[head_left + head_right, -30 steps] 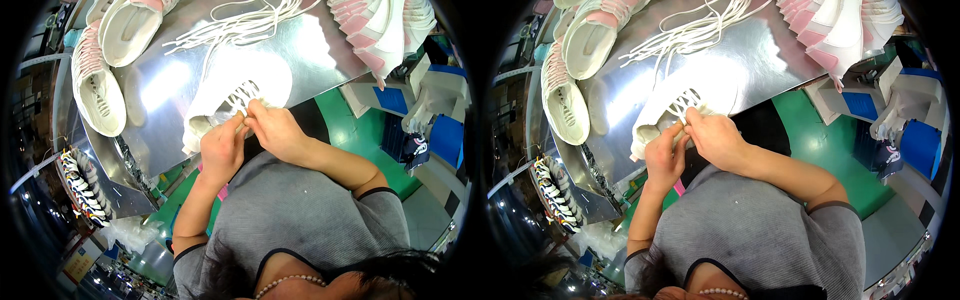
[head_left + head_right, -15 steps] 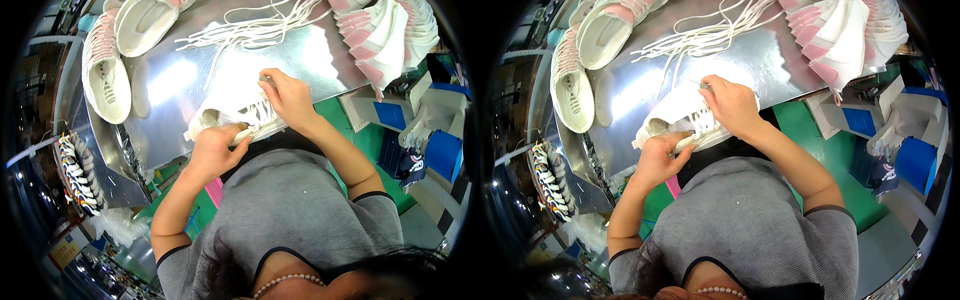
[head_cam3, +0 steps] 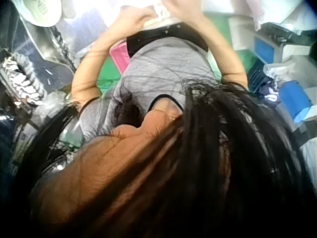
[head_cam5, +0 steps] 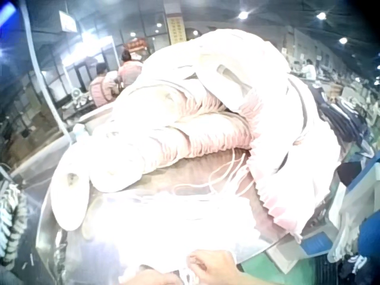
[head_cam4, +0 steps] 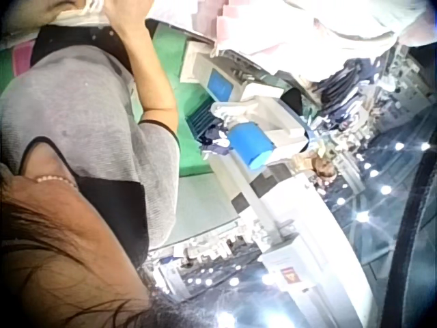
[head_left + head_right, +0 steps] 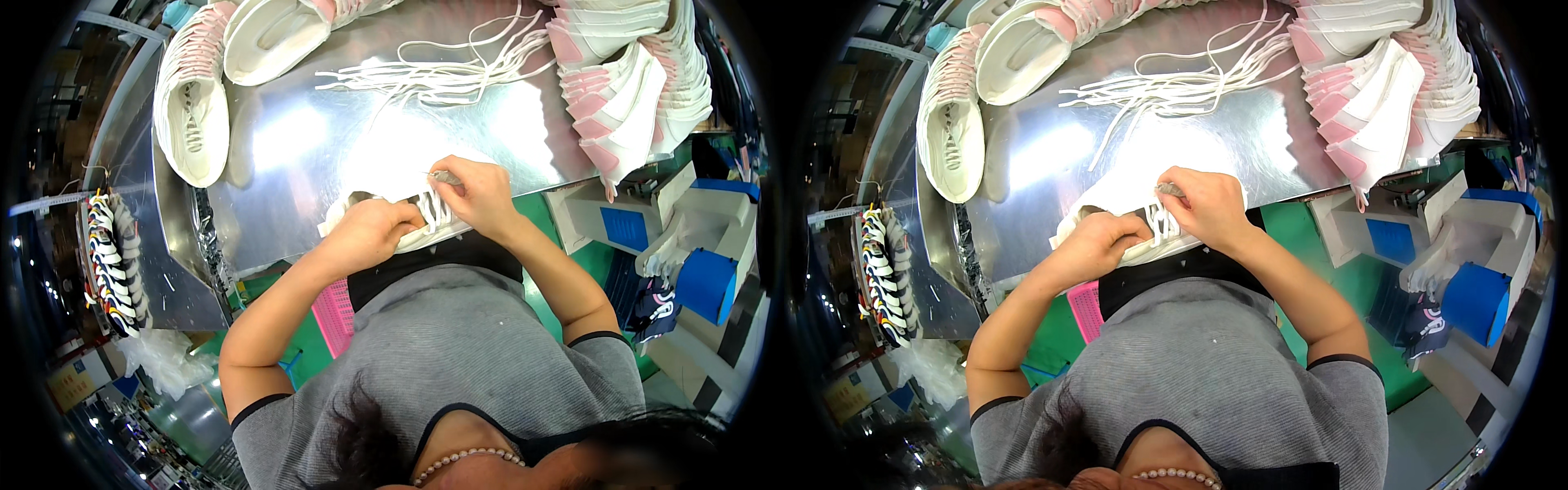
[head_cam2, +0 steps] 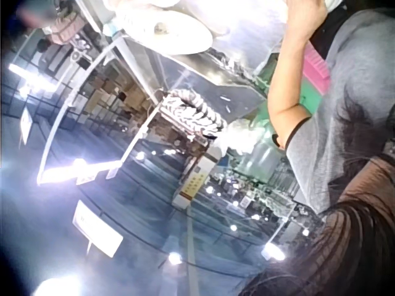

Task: The person threads white shoelaces through the eyelets of a white sneaker using a small metal hook tool, handling the shoe and laces at a metal workbench.

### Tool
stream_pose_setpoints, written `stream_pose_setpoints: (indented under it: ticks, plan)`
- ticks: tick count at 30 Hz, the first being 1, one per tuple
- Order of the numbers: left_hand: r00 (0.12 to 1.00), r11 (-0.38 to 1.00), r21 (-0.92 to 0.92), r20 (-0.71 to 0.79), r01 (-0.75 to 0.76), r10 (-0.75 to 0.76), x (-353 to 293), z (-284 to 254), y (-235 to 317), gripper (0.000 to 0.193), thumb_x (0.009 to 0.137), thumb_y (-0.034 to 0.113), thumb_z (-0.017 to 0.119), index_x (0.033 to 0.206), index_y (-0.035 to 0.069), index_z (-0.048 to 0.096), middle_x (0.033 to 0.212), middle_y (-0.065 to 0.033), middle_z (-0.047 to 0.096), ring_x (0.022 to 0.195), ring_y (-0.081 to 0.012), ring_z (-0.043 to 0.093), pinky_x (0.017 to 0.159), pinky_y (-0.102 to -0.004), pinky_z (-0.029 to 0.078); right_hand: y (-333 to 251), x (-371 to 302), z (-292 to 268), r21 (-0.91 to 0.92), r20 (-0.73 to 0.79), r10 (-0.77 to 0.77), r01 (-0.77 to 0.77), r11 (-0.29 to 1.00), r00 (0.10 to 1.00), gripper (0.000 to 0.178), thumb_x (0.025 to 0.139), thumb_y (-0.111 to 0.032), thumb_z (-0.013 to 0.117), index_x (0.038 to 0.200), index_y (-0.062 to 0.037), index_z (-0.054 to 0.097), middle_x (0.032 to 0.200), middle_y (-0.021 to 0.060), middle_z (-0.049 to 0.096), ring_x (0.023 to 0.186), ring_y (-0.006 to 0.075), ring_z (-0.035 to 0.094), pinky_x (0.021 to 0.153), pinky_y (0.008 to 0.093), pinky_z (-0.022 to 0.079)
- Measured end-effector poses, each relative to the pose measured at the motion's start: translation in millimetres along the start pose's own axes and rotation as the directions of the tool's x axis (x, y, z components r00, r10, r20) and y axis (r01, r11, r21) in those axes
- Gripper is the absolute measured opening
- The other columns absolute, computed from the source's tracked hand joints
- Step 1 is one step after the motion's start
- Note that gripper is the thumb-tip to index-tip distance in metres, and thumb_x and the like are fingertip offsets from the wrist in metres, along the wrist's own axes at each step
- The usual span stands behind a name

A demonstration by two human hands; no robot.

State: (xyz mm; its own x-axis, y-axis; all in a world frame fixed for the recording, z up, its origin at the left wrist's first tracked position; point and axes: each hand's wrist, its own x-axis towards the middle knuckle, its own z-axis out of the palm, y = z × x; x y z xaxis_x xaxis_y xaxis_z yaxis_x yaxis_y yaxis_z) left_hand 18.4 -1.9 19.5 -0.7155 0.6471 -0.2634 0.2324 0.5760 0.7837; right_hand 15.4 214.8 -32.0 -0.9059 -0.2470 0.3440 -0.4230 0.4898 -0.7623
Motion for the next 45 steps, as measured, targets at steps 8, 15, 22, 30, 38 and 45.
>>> stream_pose_setpoints:
  ticks: [8, 15, 22, 30, 38, 45]
  plan:
    - [0.985, 0.855, 0.504, -0.048, -0.119, 0.166, -19, -8, -4, 0.007, 0.083, 0.011, 0.066, 0.083, 0.004, 0.067, 0.072, -0.0139, 0.064, 0.072, -0.0354, 0.063, 0.070, -0.0460, 0.051, -2, -3, -2, 0.054, 0.063, 0.011, -0.015, 0.998, 0.998, 0.013, 0.083, -0.017, 0.075, 0.092, -0.0102, 0.069, 0.072, 0.0024, 0.065, 0.058, 0.0161, 0.064, 0.053, 0.0294, 0.047]
    - [0.965, 0.798, 0.596, -0.148, -0.088, 0.217, -1, -15, -20, 0.013, 0.084, 0.015, 0.069, 0.094, 0.008, 0.071, 0.071, -0.0104, 0.064, 0.071, -0.0312, 0.065, 0.063, -0.0436, 0.051, -6, 3, -2, 0.092, 0.160, 0.137, -0.153, 0.984, 0.978, 0.010, 0.084, -0.005, 0.071, 0.091, -0.0016, 0.066, 0.079, 0.0042, 0.063, 0.065, 0.0096, 0.058, 0.059, 0.0244, 0.050]
    - [0.828, 0.762, 0.560, -0.221, -0.324, 0.515, -4, -30, -32, 0.021, 0.078, 0.005, 0.071, 0.098, 0.007, 0.071, 0.081, -0.0079, 0.067, 0.073, -0.0283, 0.066, 0.063, -0.0385, 0.052, 4, -5, -1, 0.347, 0.051, 0.239, -0.242, 0.906, 0.970, 0.012, 0.081, -0.003, 0.073, 0.092, -0.0022, 0.067, 0.071, 0.0022, 0.060, 0.060, 0.0074, 0.055, 0.053, 0.0226, 0.046]
    - [0.439, 0.834, 0.546, -0.769, 0.074, 0.464, -67, 40, -34, 0.044, 0.075, -0.004, 0.073, 0.117, 0.005, 0.067, 0.129, -0.0164, 0.053, 0.112, -0.0327, 0.057, 0.090, -0.0426, 0.047, -3, -5, -9, -0.020, 0.256, -0.383, 0.401, 0.916, 0.888, 0.020, 0.072, -0.009, 0.080, 0.088, -0.0117, 0.067, 0.070, 0.0036, 0.057, 0.061, 0.0242, 0.058, 0.054, 0.0347, 0.045]
    - [0.611, 0.491, -0.869, -0.420, -0.058, -0.671, -95, 118, -32, 0.040, 0.097, 0.007, 0.066, 0.132, 0.001, 0.047, 0.130, -0.0140, 0.058, 0.125, -0.0230, 0.055, 0.105, -0.0365, 0.046, -10, -5, -5, -0.018, 0.228, -0.451, 0.467, 0.884, 0.863, 0.021, 0.069, -0.006, 0.075, 0.088, -0.0109, 0.067, 0.072, 0.0038, 0.059, 0.064, 0.0247, 0.061, 0.056, 0.0353, 0.047]
    - [0.790, 0.144, -0.889, -0.453, -0.435, -0.414, -73, 86, -22, 0.046, 0.096, 0.011, 0.067, 0.138, 0.002, 0.048, 0.135, -0.0110, 0.059, 0.127, -0.0198, 0.054, 0.109, -0.0372, 0.043, -33, -5, 11, 0.238, 0.103, -0.284, 0.254, 0.938, 0.953, 0.012, 0.083, -0.002, 0.071, 0.089, -0.0057, 0.062, 0.072, 0.0109, 0.057, 0.057, 0.0280, 0.057, 0.052, 0.0346, 0.041]
